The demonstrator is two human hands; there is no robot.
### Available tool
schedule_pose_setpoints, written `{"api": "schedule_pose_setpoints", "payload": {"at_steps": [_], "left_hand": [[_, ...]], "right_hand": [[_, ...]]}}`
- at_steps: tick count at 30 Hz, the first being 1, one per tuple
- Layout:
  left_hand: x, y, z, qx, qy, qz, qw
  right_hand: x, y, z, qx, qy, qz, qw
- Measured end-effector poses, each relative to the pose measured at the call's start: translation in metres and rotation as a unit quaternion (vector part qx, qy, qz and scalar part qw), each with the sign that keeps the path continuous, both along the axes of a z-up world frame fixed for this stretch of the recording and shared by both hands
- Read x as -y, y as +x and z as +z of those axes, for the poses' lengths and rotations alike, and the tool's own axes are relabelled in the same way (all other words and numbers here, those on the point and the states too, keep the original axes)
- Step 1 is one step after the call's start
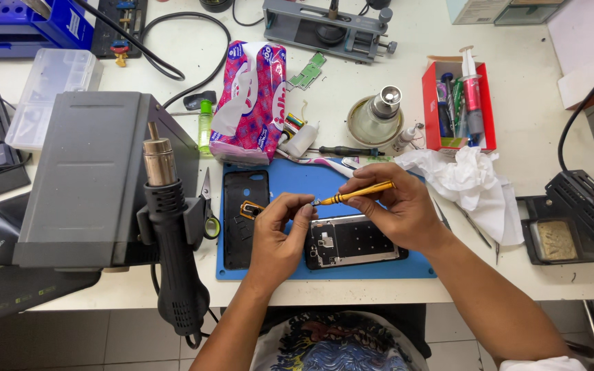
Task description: The person uses a small screwdriver to remove screws from a disassembled smartphone placed on a blue mat. They place the removed screws on the mat and continue unscrewing additional fasteners from the device's internal frame.
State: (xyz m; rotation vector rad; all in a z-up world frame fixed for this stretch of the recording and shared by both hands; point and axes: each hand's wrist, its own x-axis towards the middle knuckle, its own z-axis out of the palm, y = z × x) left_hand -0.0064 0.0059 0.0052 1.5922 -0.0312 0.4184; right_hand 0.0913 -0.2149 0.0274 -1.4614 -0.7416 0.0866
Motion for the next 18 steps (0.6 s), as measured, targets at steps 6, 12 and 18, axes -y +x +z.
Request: {"api": "schedule_pose_setpoints", "payload": {"at_steps": [6, 12, 18], "left_hand": [[0.0002, 0.0019, -0.0054, 0.02, 0.047, 0.028, 0.998], [0.0032, 0.0035, 0.0001, 0.043, 0.092, 0.044, 0.994], [0.0044, 0.004, 0.0002, 0.058, 0.129, 0.055, 0.988]], "right_hand": [[-0.0022, -0.0044, 0.0016, 0.029, -0.021, -0.012, 0.999], [-0.0026, -0.0068, -0.0008, 0.048, -0.027, -0.014, 0.998], [-0.0033, -0.005, -0.0015, 0.087, -0.027, -0.019, 0.996]]}}
